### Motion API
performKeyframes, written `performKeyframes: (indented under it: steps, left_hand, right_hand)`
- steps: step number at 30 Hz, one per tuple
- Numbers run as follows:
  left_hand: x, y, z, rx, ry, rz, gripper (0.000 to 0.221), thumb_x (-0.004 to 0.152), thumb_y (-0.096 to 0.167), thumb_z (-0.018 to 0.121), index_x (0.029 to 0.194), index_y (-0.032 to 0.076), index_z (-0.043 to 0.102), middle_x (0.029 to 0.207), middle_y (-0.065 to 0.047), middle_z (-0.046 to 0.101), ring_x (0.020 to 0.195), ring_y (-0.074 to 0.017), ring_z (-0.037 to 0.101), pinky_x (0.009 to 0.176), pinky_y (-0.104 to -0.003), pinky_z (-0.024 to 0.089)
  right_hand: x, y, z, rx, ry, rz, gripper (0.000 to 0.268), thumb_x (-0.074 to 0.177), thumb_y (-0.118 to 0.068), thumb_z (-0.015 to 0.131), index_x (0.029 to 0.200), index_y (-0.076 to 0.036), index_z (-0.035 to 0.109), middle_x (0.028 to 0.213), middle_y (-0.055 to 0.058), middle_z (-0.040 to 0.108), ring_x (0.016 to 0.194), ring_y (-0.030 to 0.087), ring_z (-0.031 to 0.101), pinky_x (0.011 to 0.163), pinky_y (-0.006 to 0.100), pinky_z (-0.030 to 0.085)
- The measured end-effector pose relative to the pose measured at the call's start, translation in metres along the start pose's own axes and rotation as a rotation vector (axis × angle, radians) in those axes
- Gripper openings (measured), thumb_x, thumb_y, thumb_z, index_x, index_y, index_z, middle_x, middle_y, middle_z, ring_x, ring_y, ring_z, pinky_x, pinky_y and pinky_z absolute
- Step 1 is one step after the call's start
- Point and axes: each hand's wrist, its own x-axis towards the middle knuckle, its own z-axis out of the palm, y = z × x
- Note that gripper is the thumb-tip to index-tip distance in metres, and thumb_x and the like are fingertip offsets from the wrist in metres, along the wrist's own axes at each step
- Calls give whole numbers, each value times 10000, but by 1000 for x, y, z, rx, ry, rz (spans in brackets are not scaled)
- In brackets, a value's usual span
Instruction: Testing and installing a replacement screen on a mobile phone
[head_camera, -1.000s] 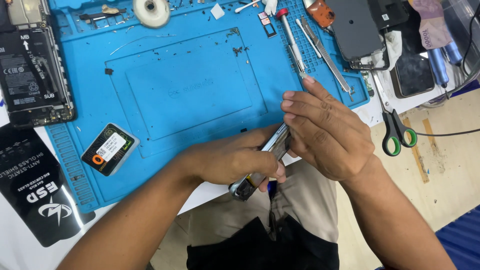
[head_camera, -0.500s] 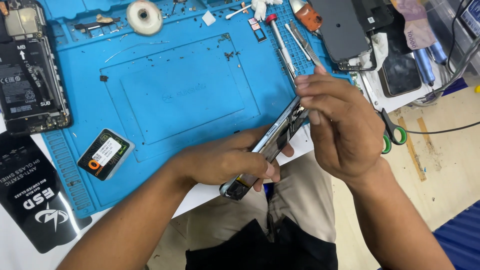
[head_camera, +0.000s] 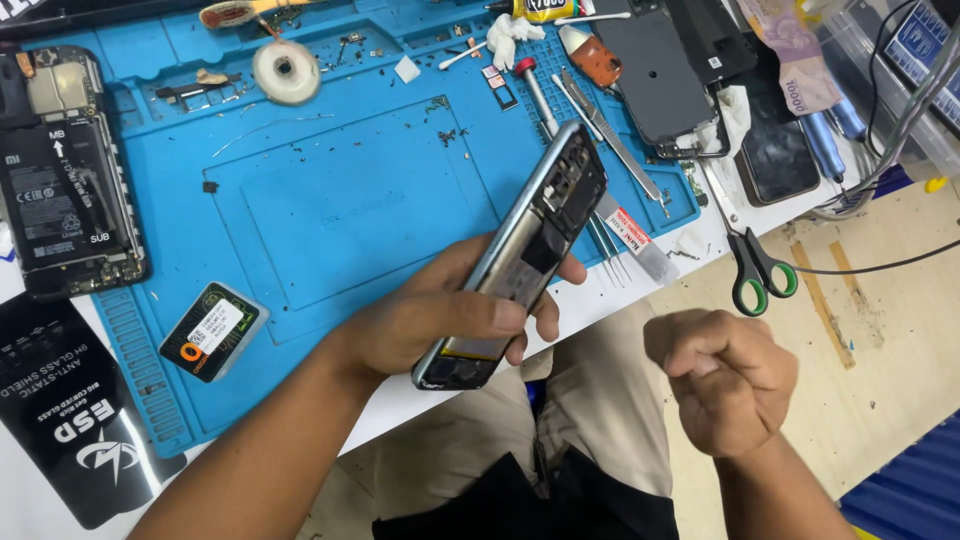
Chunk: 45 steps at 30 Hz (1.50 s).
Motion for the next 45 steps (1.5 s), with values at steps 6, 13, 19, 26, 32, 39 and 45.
performKeyframes:
  steps: [6, 13, 19, 26, 32, 39, 45]
  left_hand:
    - [4, -7, -7, -97, 87, 184, 677, 938, 306, 687, 1470, -21, 425, 1403, -181, 562, 1016, -242, 637, 729, -327, 568]
    - [7, -6, -4, 117, 246, 259, 647, 920, 313, 619, 1471, 18, 450, 1386, -126, 575, 1014, -192, 633, 716, -305, 554]
    - [6, -6, -4, 202, 285, 280, 619, 916, 346, 617, 1427, 23, 482, 1390, -115, 573, 1011, -182, 639, 704, -296, 539]
    - [9, -10, 3, 431, 289, 309, 775, 917, 351, 620, 1567, 44, 329, 1378, -67, 522, 1018, -126, 594, 755, -267, 478]
    - [8, -5, -5, 489, 360, 374, 606, 919, 349, 601, 1432, 62, 458, 1352, -54, 552, 1022, -141, 633, 793, -297, 520]
    - [11, -7, -5, 408, 391, 366, 607, 896, 377, 634, 1379, 31, 507, 1334, -84, 586, 990, -138, 650, 708, -284, 547]
    - [10, -13, -6, 292, 392, 370, 655, 874, 283, 645, 1428, -3, 444, 1379, -169, 585, 1006, -231, 653, 727, -340, 578]
  right_hand:
    - [-25, -4, 4, -153, -472, 480, 273, 1025, -122, 506, 1269, -7, 545, 1035, 101, 809, 611, 136, 747, 674, 267, 647]
    - [-41, 13, -15, -392, -511, 374, 295, 960, 25, 506, 1115, -62, 741, 1211, 131, 780, 1323, 326, 650, 1106, 447, 529]
    - [-43, 11, -9, -691, -230, 372, 173, 940, -214, 651, 917, -77, 753, 573, -2, 719, 470, 90, 682, 433, 208, 537]
    - [6, -14, 44, -8, 12, 288, 234, 1004, 8, 444, 1136, 94, 616, 1254, 280, 667, 1101, 359, 732, 957, 401, 654]
    - [31, 9, 58, 472, 211, 302, 220, 818, 146, 384, 779, -27, 516, 720, 151, 490, 563, 188, 427, 505, 274, 387]
    - [11, 8, 50, 536, 180, 383, 151, 1018, 8, 552, 1153, 24, 485, 962, 314, 659, 396, 141, 394, 385, 295, 488]
    - [-19, 2, 45, 477, 155, 584, 129, 984, -16, 652, 1011, 101, 606, 770, 271, 703, 428, 229, 609, 542, 407, 659]
